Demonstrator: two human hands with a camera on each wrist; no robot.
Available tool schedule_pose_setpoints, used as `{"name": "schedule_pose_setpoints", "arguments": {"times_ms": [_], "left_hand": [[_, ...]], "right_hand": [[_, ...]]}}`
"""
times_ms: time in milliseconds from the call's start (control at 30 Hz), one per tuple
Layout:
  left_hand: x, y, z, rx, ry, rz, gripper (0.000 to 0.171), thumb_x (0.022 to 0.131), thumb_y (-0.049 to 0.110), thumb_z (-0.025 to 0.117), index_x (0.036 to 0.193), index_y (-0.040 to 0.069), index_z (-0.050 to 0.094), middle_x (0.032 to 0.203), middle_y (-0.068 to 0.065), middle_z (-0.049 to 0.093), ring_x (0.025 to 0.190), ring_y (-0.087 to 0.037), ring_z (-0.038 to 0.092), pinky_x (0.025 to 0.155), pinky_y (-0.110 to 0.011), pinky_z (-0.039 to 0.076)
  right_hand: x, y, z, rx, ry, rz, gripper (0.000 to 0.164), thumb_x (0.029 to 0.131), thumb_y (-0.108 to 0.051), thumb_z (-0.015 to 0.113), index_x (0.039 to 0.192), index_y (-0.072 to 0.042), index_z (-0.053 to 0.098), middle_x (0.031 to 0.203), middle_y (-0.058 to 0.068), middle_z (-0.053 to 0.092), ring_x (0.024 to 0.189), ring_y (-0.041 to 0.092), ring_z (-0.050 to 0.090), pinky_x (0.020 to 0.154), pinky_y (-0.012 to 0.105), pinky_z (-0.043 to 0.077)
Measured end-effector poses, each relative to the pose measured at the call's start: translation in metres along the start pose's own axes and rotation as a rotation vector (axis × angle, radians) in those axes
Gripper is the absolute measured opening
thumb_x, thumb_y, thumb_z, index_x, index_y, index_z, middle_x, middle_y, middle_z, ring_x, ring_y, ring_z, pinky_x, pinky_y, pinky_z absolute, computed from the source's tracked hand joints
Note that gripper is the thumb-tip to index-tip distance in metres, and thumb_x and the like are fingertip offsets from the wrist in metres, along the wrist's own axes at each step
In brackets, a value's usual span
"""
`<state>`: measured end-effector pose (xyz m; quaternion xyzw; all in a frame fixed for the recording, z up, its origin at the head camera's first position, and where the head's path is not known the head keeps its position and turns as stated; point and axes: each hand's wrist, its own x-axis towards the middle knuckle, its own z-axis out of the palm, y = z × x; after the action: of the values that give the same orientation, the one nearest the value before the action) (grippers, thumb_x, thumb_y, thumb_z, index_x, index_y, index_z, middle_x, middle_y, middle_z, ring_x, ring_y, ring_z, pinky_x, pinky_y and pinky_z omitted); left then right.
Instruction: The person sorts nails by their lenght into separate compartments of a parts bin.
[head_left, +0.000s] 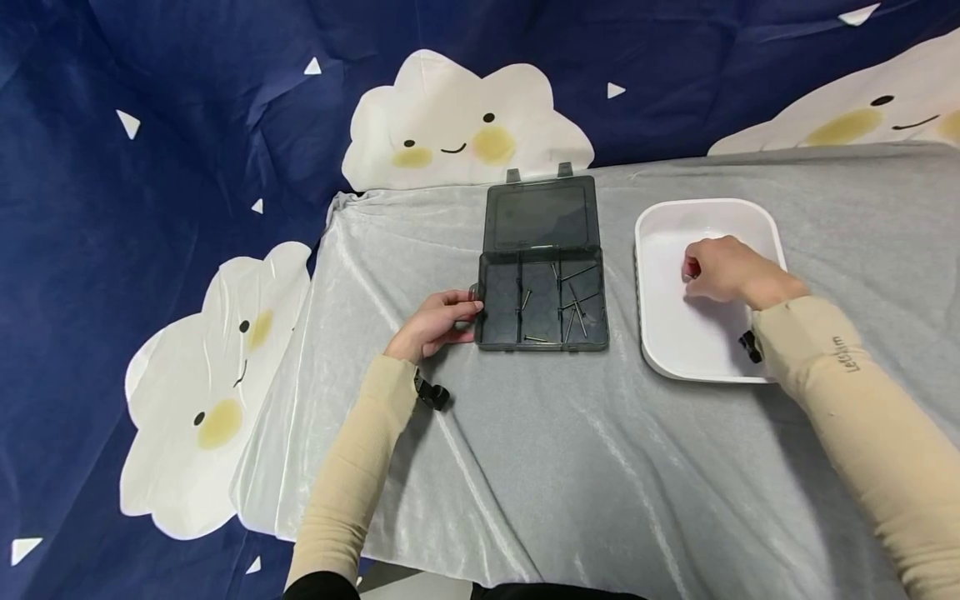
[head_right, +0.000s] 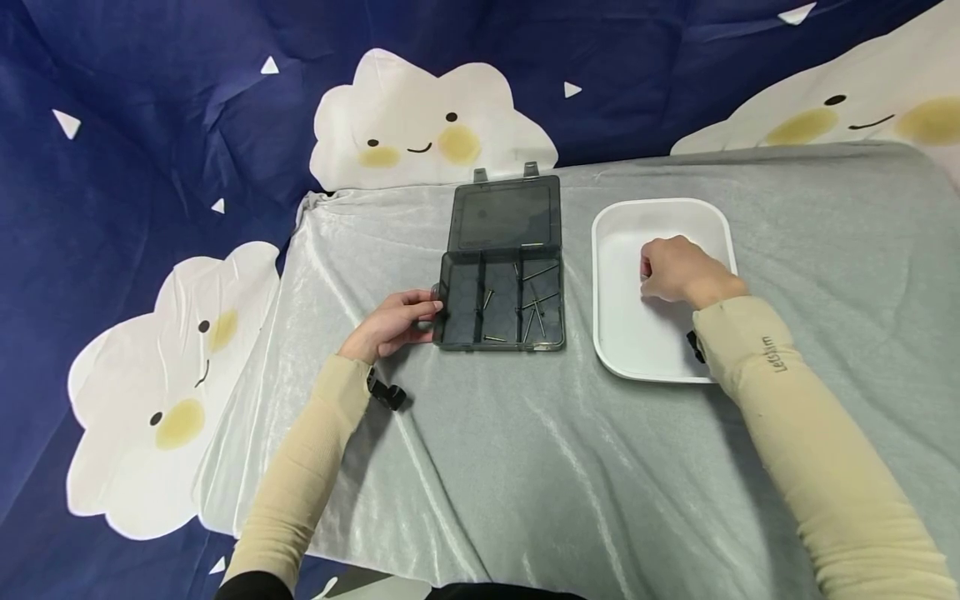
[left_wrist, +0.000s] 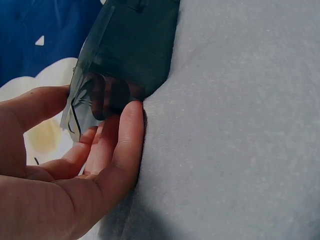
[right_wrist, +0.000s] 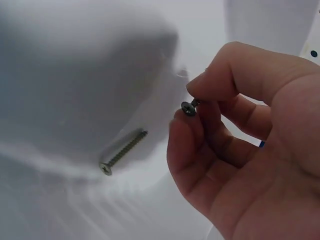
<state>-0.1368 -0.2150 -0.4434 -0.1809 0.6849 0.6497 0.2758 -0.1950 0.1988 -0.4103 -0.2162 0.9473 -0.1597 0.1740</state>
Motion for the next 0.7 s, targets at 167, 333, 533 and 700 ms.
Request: {"name": "schedule_pose_setpoints", "arguments": {"times_ms": [167,333,533,700], "left_hand": [[0.0,0.0,0.0,-0.003,0.002,-0.001,0.036,0.094,0.014,0.063,0.126,0.002,0.054,0.105,-0.006,0.059,0.093,-0.013,0.059,0.063,-0.025,0.058],[0.0,0.0,0.0,-0.009,0.004,-0.001,0.036,0.094,0.014,0.063,0.126,0.002,0.054,0.106,-0.006,0.059,0.094,-0.013,0.058,0.063,-0.026,0.058],[-0.001,0.0,0.0,-0.01,0.001,0.004,0.036,0.094,0.014,0.063,0.127,0.002,0.053,0.106,-0.006,0.058,0.094,-0.013,0.058,0.063,-0.026,0.058],[-0.001,0.0,0.0,-0.006,0.003,0.001,0.037,0.094,0.014,0.062,0.127,0.002,0.053,0.106,-0.006,0.059,0.094,-0.013,0.058,0.063,-0.026,0.058]], "right_hand": [[-0.003,-0.001,-0.007,0.01,0.015,0.017,0.01,0.073,-0.01,0.066,0.078,-0.008,0.058,0.073,0.006,0.054,0.074,0.025,0.049,0.064,0.031,0.035],[-0.007,-0.003,-0.014,0.018,0.046,0.021,0.01,0.073,-0.007,0.066,0.08,-0.007,0.058,0.074,0.005,0.055,0.074,0.027,0.049,0.065,0.032,0.035],[-0.01,-0.006,-0.021,0.027,0.092,0.024,0.009,0.073,-0.005,0.063,0.081,-0.007,0.059,0.074,0.006,0.056,0.074,0.027,0.049,0.064,0.032,0.036],[-0.012,-0.01,-0.027,0.027,0.139,0.019,0.008,0.073,-0.005,0.059,0.081,-0.008,0.06,0.072,0.005,0.056,0.073,0.025,0.049,0.066,0.033,0.036]]}}
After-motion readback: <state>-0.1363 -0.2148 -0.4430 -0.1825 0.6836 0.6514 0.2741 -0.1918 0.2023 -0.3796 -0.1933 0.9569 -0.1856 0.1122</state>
